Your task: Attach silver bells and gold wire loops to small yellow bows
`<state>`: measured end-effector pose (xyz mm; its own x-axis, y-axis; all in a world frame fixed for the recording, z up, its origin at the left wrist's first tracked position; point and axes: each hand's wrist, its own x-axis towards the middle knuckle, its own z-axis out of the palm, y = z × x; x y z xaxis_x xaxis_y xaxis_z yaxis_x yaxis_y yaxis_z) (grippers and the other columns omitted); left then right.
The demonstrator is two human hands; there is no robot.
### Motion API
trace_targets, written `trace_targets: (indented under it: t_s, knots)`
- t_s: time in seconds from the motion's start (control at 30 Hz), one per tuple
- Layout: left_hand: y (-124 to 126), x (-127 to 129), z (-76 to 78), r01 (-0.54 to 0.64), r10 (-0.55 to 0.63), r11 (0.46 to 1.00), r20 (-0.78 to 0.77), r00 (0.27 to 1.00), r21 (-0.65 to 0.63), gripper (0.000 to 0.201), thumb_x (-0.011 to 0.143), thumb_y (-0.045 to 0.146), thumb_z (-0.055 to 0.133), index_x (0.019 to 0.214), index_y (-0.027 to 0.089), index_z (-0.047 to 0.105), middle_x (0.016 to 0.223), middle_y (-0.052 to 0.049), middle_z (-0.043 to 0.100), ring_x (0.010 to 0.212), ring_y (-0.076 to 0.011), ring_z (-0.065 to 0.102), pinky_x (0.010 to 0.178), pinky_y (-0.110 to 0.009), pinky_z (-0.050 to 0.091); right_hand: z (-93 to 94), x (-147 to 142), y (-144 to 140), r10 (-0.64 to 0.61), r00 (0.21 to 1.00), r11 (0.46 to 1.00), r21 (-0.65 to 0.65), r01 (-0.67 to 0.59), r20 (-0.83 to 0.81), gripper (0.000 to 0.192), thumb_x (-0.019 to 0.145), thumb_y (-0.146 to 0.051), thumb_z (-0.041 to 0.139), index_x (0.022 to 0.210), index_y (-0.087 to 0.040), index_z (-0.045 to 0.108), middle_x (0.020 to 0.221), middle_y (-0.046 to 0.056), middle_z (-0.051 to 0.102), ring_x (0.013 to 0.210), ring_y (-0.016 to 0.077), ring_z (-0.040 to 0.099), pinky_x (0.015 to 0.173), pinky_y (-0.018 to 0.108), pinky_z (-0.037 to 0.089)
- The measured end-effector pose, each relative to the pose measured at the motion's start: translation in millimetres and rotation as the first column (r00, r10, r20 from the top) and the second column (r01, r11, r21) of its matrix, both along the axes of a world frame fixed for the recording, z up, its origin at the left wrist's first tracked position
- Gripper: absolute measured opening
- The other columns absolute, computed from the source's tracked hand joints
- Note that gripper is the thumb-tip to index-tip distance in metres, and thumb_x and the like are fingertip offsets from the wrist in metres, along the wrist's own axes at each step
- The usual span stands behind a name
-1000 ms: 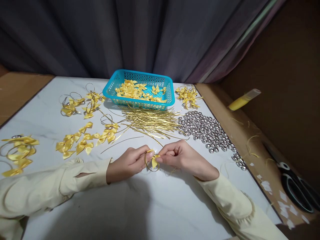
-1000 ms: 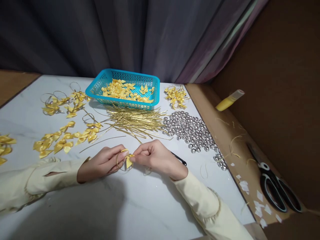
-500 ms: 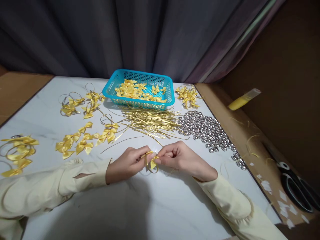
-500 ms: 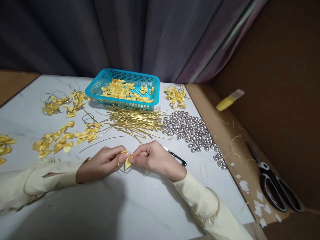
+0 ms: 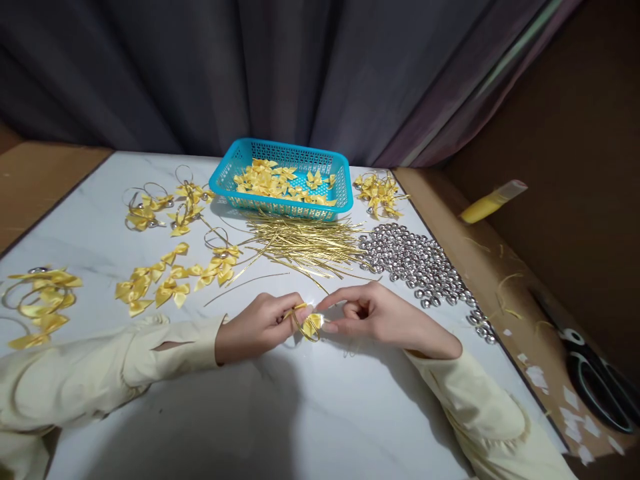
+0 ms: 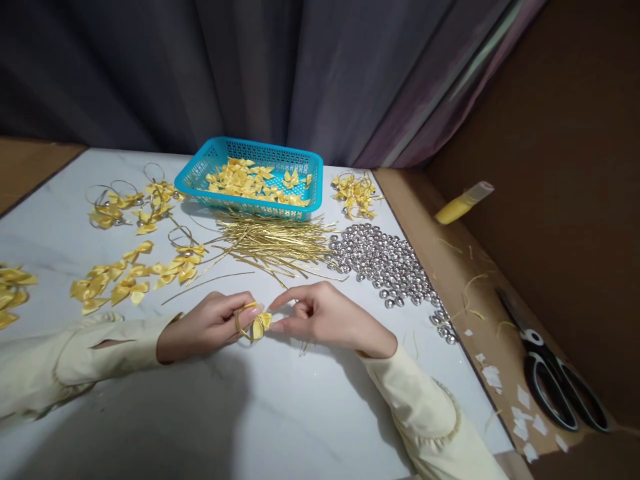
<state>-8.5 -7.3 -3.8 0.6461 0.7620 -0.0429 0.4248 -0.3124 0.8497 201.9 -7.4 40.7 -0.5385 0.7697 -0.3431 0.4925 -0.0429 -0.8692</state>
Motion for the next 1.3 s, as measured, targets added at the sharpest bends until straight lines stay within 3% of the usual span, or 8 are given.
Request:
trace_targets:
  t_s: [0.1, 0.17, 0.3, 0.6, 0.87, 0.97, 1.13, 1.3]
  knots:
    - [-0.1, 0.4, -0.7, 0.006, -0.006, 1.000, 0.001, 1.000, 0.002, 0.029, 0.089, 0.032, 0.038, 0.065, 0.016, 0.043, 0.050, 0.008, 0.030, 0.046, -0.0063, 0.027, 0.044, -0.017, 0.022, -5.0, -1.3, -2.7, 0.040, 0.998, 0.971, 0.235, -0.052, 0.056, 0.013, 0.078, -0.023, 0.061, 0.083, -0.012, 0.067, 0.049, -0.007, 0.039, 0.045, 0.0052, 0.032, 0.045, 0.019, 0.027]
    - [0.1, 0.8, -1.4, 0.011, -0.011, 1.000, 0.001, 1.000, 0.012, 0.029, 0.089, 0.031, 0.038, 0.065, 0.016, 0.043, 0.050, 0.008, 0.029, 0.046, -0.0062, 0.026, 0.044, -0.017, 0.022, -8.4, -2.2, -3.7, 0.074, 0.996, 0.927, 0.364, -0.090, 0.056, 0.009, 0.080, -0.019, 0.059, 0.079, -0.013, 0.066, 0.065, -0.001, 0.054, 0.057, 0.0079, 0.047, 0.056, 0.020, 0.037]
    - [0.6, 1.4, -2.3, 0.036, -0.035, 0.999, -0.012, 0.999, 0.031, 0.027, 0.088, 0.030, 0.039, 0.065, 0.016, 0.044, 0.050, 0.008, 0.030, 0.046, -0.0061, 0.026, 0.044, -0.017, 0.022, -11.5, -2.7, -3.5, 0.127, 0.992, 0.886, 0.451, -0.111, -0.005, 0.010, 0.083, -0.014, 0.055, 0.074, -0.014, 0.061, 0.088, 0.006, 0.062, 0.080, 0.0124, 0.056, 0.074, 0.023, 0.042]
    - [-1.8, -1.2, -2.2, 0.194, -0.194, 0.977, -0.011, 0.981, 0.089, 0.023, 0.088, 0.026, 0.037, 0.067, 0.018, 0.040, 0.051, 0.009, 0.028, 0.044, -0.0065, 0.025, 0.044, -0.017, 0.022, -14.0, -6.7, -7.0, 0.137, 0.990, 0.912, 0.388, -0.135, 0.023, 0.015, 0.080, -0.003, 0.044, 0.076, -0.016, 0.049, 0.061, -0.004, 0.055, 0.054, 0.0065, 0.047, 0.054, 0.016, 0.033]
    - [-1.4, -4.0, -2.9, 0.344, -0.355, 0.931, 0.084, 0.931, 0.121, 0.016, 0.088, 0.023, 0.037, 0.072, 0.019, 0.038, 0.052, 0.009, 0.023, 0.043, -0.0074, 0.023, 0.043, -0.018, 0.021, -21.3, -10.0, -12.5, 0.225, 0.954, 0.771, 0.563, -0.299, 0.199, 0.017, 0.070, -0.003, 0.040, 0.078, -0.018, 0.041, 0.062, -0.002, 0.048, 0.051, 0.0092, 0.034, 0.050, 0.021, 0.023]
    - [-1.7, -3.8, -1.9, 0.351, -0.364, 0.927, 0.102, 0.926, 0.130, 0.015, 0.088, 0.021, 0.037, 0.073, 0.019, 0.040, 0.053, 0.009, 0.022, 0.043, -0.0069, 0.022, 0.043, -0.017, 0.021, -19.2, -10.4, -12.0, 0.235, 0.961, 0.815, 0.508, -0.278, 0.147, 0.013, 0.076, -0.005, 0.040, 0.078, -0.017, 0.044, 0.064, -0.002, 0.050, 0.052, 0.0086, 0.037, 0.051, 0.020, 0.024]
    - [-0.1, -2.6, -0.1, 0.263, -0.274, 0.958, 0.096, 0.957, 0.114, 0.020, 0.089, 0.024, 0.038, 0.071, 0.018, 0.042, 0.052, 0.009, 0.024, 0.044, -0.0060, 0.023, 0.043, -0.016, 0.020, -10.9, -7.5, -4.5, 0.253, 0.967, 0.933, 0.262, -0.248, 0.014, 0.015, 0.090, -0.020, 0.041, 0.086, -0.015, 0.054, 0.061, -0.004, 0.047, 0.052, 0.0066, 0.039, 0.053, 0.018, 0.029]
    - [2.8, -1.9, -0.3, 0.250, -0.259, 0.965, 0.127, 0.958, 0.080, 0.026, 0.089, 0.026, 0.039, 0.065, 0.017, 0.041, 0.051, 0.009, 0.026, 0.044, -0.0057, 0.024, 0.043, -0.016, 0.021, -6.4, -3.4, -1.2, 0.287, 0.953, 0.958, 0.008, -0.288, -0.096, 0.029, 0.092, -0.033, 0.040, 0.083, -0.012, 0.058, 0.059, -0.004, 0.042, 0.052, 0.0054, 0.033, 0.049, 0.017, 0.028]
